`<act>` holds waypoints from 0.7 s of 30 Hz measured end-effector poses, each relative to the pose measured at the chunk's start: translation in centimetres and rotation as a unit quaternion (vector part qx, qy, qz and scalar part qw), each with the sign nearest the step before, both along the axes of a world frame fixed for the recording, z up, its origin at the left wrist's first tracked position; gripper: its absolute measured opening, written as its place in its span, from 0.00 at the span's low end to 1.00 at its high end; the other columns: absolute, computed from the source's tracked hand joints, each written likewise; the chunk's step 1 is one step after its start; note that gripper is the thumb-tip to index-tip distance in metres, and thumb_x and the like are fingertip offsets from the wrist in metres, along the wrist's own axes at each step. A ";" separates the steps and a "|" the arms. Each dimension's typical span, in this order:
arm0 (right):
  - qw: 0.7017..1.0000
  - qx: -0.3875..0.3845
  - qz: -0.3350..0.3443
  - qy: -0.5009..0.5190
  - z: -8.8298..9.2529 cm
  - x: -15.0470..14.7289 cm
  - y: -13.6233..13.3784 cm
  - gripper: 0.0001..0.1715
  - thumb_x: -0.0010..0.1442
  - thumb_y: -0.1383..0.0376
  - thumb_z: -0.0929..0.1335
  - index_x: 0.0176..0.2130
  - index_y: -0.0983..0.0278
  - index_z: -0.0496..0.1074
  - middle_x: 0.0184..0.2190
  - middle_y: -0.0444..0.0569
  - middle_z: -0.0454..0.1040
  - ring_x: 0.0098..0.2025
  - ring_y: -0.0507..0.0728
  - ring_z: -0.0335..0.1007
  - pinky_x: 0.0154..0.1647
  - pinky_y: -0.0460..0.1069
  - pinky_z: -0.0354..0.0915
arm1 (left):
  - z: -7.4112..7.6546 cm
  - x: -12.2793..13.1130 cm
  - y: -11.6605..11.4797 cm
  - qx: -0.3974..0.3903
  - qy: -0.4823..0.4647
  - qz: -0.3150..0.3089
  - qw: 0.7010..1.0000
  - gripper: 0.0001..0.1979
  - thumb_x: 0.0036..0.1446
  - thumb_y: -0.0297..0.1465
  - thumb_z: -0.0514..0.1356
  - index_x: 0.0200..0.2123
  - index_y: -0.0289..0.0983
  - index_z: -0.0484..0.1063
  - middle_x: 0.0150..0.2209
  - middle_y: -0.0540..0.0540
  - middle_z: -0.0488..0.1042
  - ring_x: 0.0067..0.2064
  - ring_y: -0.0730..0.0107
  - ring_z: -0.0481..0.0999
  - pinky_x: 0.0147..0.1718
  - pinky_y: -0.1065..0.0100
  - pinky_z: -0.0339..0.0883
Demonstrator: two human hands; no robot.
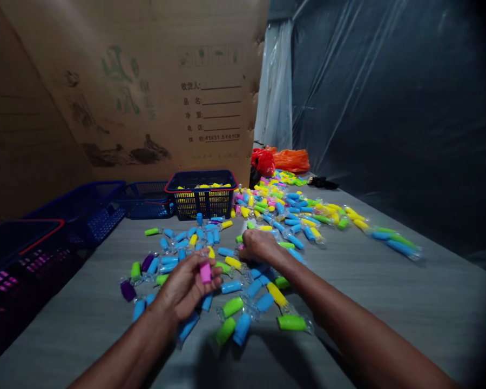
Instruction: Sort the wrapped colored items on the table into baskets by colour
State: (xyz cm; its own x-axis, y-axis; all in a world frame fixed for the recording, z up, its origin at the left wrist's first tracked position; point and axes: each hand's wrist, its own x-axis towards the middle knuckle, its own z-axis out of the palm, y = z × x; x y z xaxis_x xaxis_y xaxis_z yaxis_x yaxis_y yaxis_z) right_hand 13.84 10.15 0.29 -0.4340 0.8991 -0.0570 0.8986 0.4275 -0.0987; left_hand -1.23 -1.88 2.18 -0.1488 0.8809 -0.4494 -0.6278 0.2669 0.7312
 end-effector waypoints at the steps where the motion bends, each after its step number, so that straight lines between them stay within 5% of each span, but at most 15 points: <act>1: 1.000 0.004 0.000 0.006 0.4 0.1 -0.2 0.11 0.51 0.62 0.67 0.33 0.67 0.73 0.33 0.56 0.74 0.37 0.61 0.71 0.28 0.47 0.57 | -0.5 0.6 -0.5 -0.010 -0.035 -0.003 0.999 0.06 0.49 0.22 0.58 0.33 0.34 0.67 0.27 0.44 0.70 0.27 0.67 0.72 0.25 0.67 0.67; 7: 0.960 -0.047 0.118 0.248 2.7 0.9 -2.9 0.15 0.53 0.55 0.64 0.26 0.65 0.68 0.20 0.44 0.67 0.25 0.53 0.63 0.22 0.46 0.51 | -2.0 3.3 -0.8 0.021 -0.131 0.017 0.991 0.12 0.57 0.39 0.54 0.39 0.38 0.65 0.29 0.48 0.69 0.30 0.68 0.71 0.28 0.67 0.64; 10: 0.946 -0.073 0.160 0.273 2.4 0.4 -4.6 0.17 0.54 0.54 0.63 0.26 0.65 0.68 0.21 0.45 0.68 0.24 0.54 0.63 0.22 0.47 0.54 | -2.1 4.1 -0.4 0.069 -0.176 -0.006 0.982 0.18 0.59 0.46 0.49 0.40 0.37 0.66 0.33 0.46 0.71 0.32 0.67 0.70 0.32 0.64 0.62; 15: 0.914 -0.068 0.230 0.327 2.2 -0.5 -6.2 0.21 0.53 0.56 0.63 0.42 0.64 0.72 0.38 0.53 0.73 0.38 0.61 0.69 0.37 0.52 0.66 | -2.7 4.4 -0.2 0.055 -0.243 -0.027 0.968 0.23 0.61 0.46 0.42 0.37 0.35 0.67 0.32 0.45 0.72 0.29 0.66 0.71 0.36 0.60 0.59; 21: 0.896 0.004 0.263 0.358 3.3 -1.0 -7.4 0.26 0.59 0.58 0.60 0.56 0.60 0.64 0.47 0.54 0.70 0.50 0.63 0.65 0.47 0.54 0.66 | -2.8 3.9 -0.8 0.078 -0.255 -0.012 0.964 0.23 0.54 0.51 0.53 0.40 0.37 0.68 0.35 0.43 0.74 0.35 0.59 0.73 0.35 0.61 0.60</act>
State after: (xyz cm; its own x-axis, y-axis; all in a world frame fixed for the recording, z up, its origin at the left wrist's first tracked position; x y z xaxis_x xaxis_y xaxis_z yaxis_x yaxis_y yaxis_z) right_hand 12.85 2.77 3.58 -0.7202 0.5594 0.4104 0.2804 0.7758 -0.5653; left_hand 2.70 -2.63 -0.64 0.0773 0.9440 -0.3207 -0.9109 0.1977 0.3622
